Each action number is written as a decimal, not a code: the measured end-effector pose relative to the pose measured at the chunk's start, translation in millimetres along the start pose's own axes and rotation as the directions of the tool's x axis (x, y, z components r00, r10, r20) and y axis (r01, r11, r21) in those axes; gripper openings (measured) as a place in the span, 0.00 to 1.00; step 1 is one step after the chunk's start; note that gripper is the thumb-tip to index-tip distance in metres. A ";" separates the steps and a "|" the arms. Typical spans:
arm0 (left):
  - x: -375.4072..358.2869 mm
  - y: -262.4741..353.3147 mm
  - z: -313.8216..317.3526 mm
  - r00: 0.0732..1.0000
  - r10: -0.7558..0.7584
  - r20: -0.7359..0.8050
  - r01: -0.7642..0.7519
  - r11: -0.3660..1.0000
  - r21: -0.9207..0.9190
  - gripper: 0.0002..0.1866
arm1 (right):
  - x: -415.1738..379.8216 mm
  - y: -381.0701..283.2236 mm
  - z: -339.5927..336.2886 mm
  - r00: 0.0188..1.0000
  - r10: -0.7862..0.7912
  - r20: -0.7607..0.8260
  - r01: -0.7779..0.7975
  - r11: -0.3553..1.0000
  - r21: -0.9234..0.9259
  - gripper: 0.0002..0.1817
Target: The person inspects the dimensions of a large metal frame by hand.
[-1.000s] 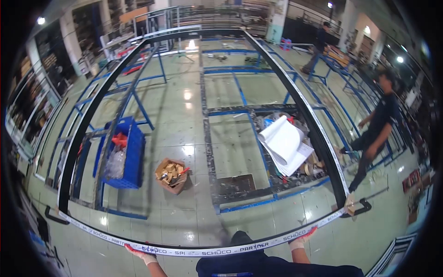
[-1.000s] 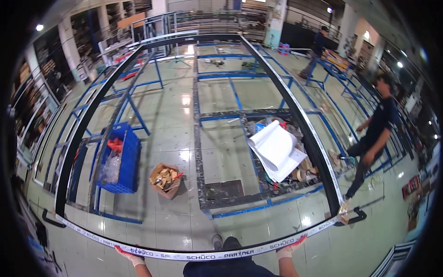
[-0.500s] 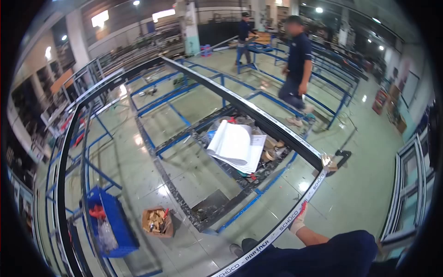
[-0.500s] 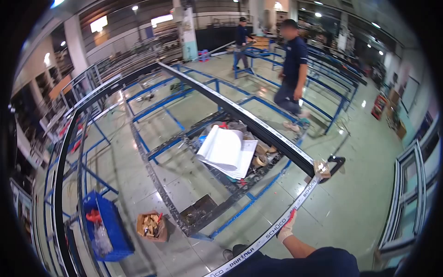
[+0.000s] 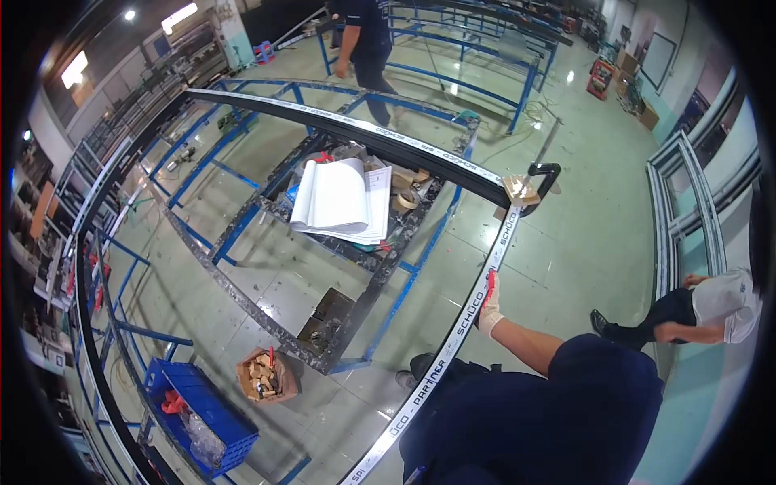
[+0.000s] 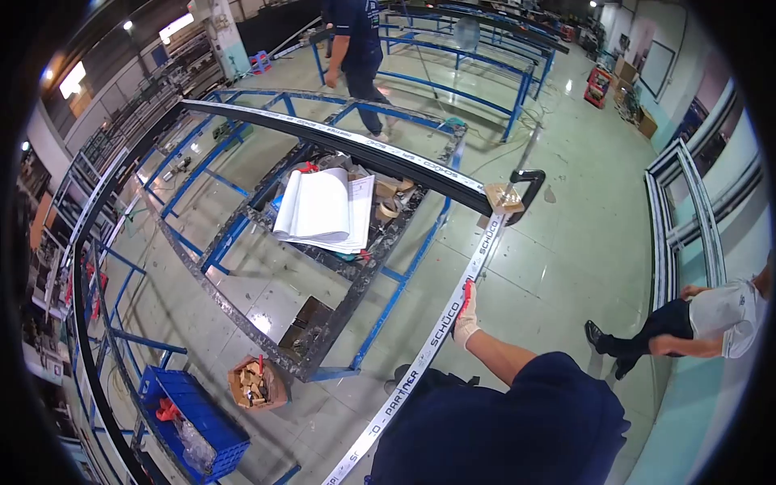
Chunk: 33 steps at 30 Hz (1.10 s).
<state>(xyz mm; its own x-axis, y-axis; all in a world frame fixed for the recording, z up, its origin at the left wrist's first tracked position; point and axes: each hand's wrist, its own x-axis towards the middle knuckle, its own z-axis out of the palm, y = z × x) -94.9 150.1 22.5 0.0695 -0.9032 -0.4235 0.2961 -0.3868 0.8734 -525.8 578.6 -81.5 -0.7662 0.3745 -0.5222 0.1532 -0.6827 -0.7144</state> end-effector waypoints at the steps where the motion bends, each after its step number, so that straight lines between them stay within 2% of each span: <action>1: -0.9 0.6 -2.7 1.000 0.003 -0.005 -0.003 1.000 -0.010 0.56 | -0.8 -0.8 0.9 1.000 0.001 0.008 -0.001 1.000 0.006 0.49; 5: -3.1 3.8 -14.3 0.999 0.018 -0.031 -0.020 0.998 -0.065 0.56 | -2.6 -3.1 0.8 0.992 -0.021 0.124 0.015 0.999 0.048 0.48; 7: -3.9 6.8 -18.9 0.999 0.020 -0.036 -0.023 0.994 -0.104 0.56 | 8.2 -0.7 -5.0 0.982 0.029 0.185 -0.048 0.994 0.095 0.47; 10: -17.4 20.0 -4.1 0.999 0.020 -0.040 -0.025 0.992 -0.127 0.56 | 48.9 11.4 -38.9 0.979 0.097 0.181 -0.116 0.988 0.098 0.46; 13: -12.2 17.8 -12.6 0.996 -0.046 -0.077 0.038 0.994 -0.107 0.57 | 47.7 11.2 -32.3 0.986 0.093 0.137 -0.102 0.993 0.055 0.48; 16: -10.3 17.2 -12.9 0.994 0.002 -0.112 -0.013 0.994 -0.104 0.57 | 34.5 1.6 -25.7 0.989 0.073 0.125 -0.072 0.997 -0.011 0.49; 17: 37.3 -15.2 -62.2 0.995 0.067 -0.071 -0.074 0.992 -0.101 0.58 | 27.2 -1.9 -21.9 0.987 0.084 0.136 -0.083 0.996 -0.016 0.49; 20: 19.2 -2.4 -44.4 0.994 -0.036 -0.103 0.021 0.990 -0.140 0.58 | 17.5 -5.9 -15.2 0.983 0.092 0.157 -0.086 0.995 -0.043 0.47; 25: 6.7 8.8 -31.6 0.990 -0.045 -0.131 0.029 0.992 -0.121 0.56 | 20.2 -3.9 -20.9 0.987 0.071 0.144 -0.060 0.995 -0.082 0.44; 28: 18.7 1.7 -42.5 0.990 -0.075 -0.119 0.056 0.986 -0.158 0.55 | 29.6 -2.2 -30.7 0.984 0.095 0.154 -0.083 0.993 -0.083 0.46; 29: 21.6 1.2 -46.4 0.991 -0.084 -0.107 0.051 0.958 -0.281 0.46 | 30.3 -1.5 -32.4 0.984 0.109 0.140 -0.099 0.992 -0.079 0.47; 30: 25.5 -6.9 -53.4 0.995 0.037 -0.089 -0.055 0.975 -0.213 0.46 | 30.4 -1.7 -30.8 0.983 0.126 0.131 -0.117 0.990 -0.077 0.48; 32: 39.1 -38.3 -74.1 0.959 0.277 -0.061 -0.281 0.955 -0.093 0.49 | 50.6 0.5 -54.1 0.966 0.113 0.234 -0.102 0.993 -0.057 0.50; 33: 53.9 -33.4 -80.2 0.989 0.027 -0.145 -0.063 0.966 -0.250 0.52 | 54.6 4.7 -53.6 0.955 0.127 0.267 -0.115 0.992 -0.059 0.50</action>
<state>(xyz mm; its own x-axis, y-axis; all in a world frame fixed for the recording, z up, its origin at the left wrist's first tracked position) -24.6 129.3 -48.8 0.2146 -0.8769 -0.4302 0.5201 -0.2702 0.8102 -533.4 629.4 -138.4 -0.8793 0.1034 -0.4648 0.2769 -0.6830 -0.6759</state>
